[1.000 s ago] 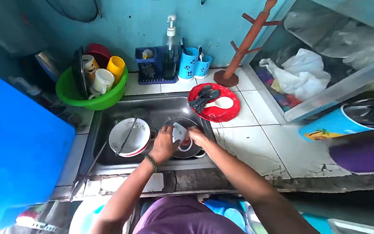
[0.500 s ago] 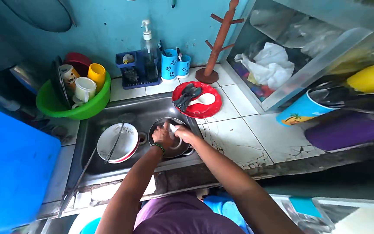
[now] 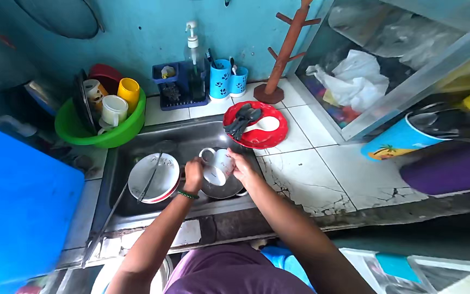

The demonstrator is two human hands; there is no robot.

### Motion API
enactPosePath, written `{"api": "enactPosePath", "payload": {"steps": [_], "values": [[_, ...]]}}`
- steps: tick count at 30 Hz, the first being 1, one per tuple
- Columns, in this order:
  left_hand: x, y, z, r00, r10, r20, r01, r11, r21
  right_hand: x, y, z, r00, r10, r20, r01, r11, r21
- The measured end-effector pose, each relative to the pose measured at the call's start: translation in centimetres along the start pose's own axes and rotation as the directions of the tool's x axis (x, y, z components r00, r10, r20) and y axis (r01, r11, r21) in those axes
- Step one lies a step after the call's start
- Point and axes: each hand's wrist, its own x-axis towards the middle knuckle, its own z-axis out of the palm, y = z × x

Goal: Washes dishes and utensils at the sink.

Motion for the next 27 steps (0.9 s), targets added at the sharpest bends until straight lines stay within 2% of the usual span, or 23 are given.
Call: {"api": "enactPosePath", "payload": {"steps": [1,2,4,5,7,10,12,13,14,15,16,17,18,19,20,21,22,24,26,27], "values": [[-0.4,-0.1,0.1,0.995,0.102,0.014,-0.103,0.979,0.178,0.2,0.3,0.0,1.000,-0.006,-0.024,0.005,1.000,-0.029],[-0.8,0.0,0.3,0.982,0.156,0.103,-0.183,0.913,0.366,0.5,0.6,0.0,0.999,-0.006,-0.040,0.003,0.998,-0.068],[-0.9,0.0,1.5,0.951,0.135,0.277,-0.295,0.661,0.691,0.8,1.0,0.3,0.998,-0.008,-0.064,-0.002,0.988,-0.155],[-0.8,-0.1,2.2,0.939,0.068,0.337,-0.321,0.526,0.788,0.8,1.2,0.3,0.998,-0.009,-0.068,-0.003,0.983,-0.182],[0.0,-0.4,3.7,0.928,-0.042,0.371,-0.335,0.348,0.876,1.2,1.8,0.3,0.997,-0.010,-0.070,-0.005,0.979,-0.203],[1.1,-0.7,5.1,0.935,-0.106,0.340,-0.307,0.245,0.920,1.3,2.1,0.5,0.996,0.006,-0.093,-0.023,0.983,-0.180],[1.6,-0.5,5.2,0.936,-0.116,0.332,-0.290,0.279,0.915,1.2,1.9,0.5,0.993,0.025,-0.112,-0.043,0.986,-0.163],[1.9,-0.3,4.7,0.932,-0.121,0.343,-0.283,0.352,0.892,1.2,1.8,0.4,0.993,0.033,-0.115,-0.049,0.988,-0.146],[2.3,-0.1,4.1,0.922,-0.130,0.366,-0.264,0.482,0.836,1.2,1.7,0.2,0.992,0.041,-0.118,-0.054,0.992,-0.113],[2.5,0.2,3.2,0.905,-0.138,0.403,-0.222,0.656,0.721,1.2,1.5,0.0,0.992,0.044,-0.122,-0.053,0.996,-0.071],[2.3,0.4,2.3,0.886,-0.137,0.443,-0.140,0.832,0.537,1.1,1.4,-0.1,0.992,0.041,-0.120,-0.044,0.999,-0.025],[1.8,0.8,1.7,0.860,-0.159,0.484,-0.008,0.946,0.325,1.1,1.4,-0.2,0.994,0.037,-0.105,-0.035,0.999,0.020],[1.5,1.1,1.2,0.829,-0.228,0.511,0.178,0.973,0.147,1.0,1.4,-0.4,0.997,0.046,-0.068,-0.041,0.997,0.070],[1.5,1.3,0.7,0.797,-0.304,0.521,0.356,0.934,0.000,1.0,1.4,-0.5,0.998,0.055,-0.012,-0.053,0.992,0.111],[1.6,1.4,0.3,0.769,-0.366,0.524,0.485,0.868,-0.105,1.0,1.5,-0.5,0.998,0.044,0.048,-0.050,0.992,0.120],[1.7,1.6,0.0,0.753,-0.405,0.518,0.556,0.813,-0.172,1.0,1.6,-0.4,0.997,0.018,0.078,-0.026,0.995,0.097],[1.8,1.6,-0.2,0.751,-0.428,0.504,0.577,0.796,-0.184,0.9,1.6,-0.4,0.995,0.006,0.097,-0.014,0.997,0.078],[1.8,1.4,-0.5,0.780,-0.417,0.466,0.503,0.862,-0.072,1.0,1.6,-0.2,0.997,-0.015,0.069,0.014,1.000,0.018],[1.7,1.0,-0.6,0.838,-0.331,0.433,0.296,0.944,0.149,1.2,1.8,0.0,0.998,-0.056,0.013,0.057,0.991,-0.121],[1.7,0.8,-0.5,0.863,-0.269,0.428,0.168,0.951,0.260,1.3,2.0,0.1,0.997,-0.078,-0.010,0.075,0.978,-0.193]]}}
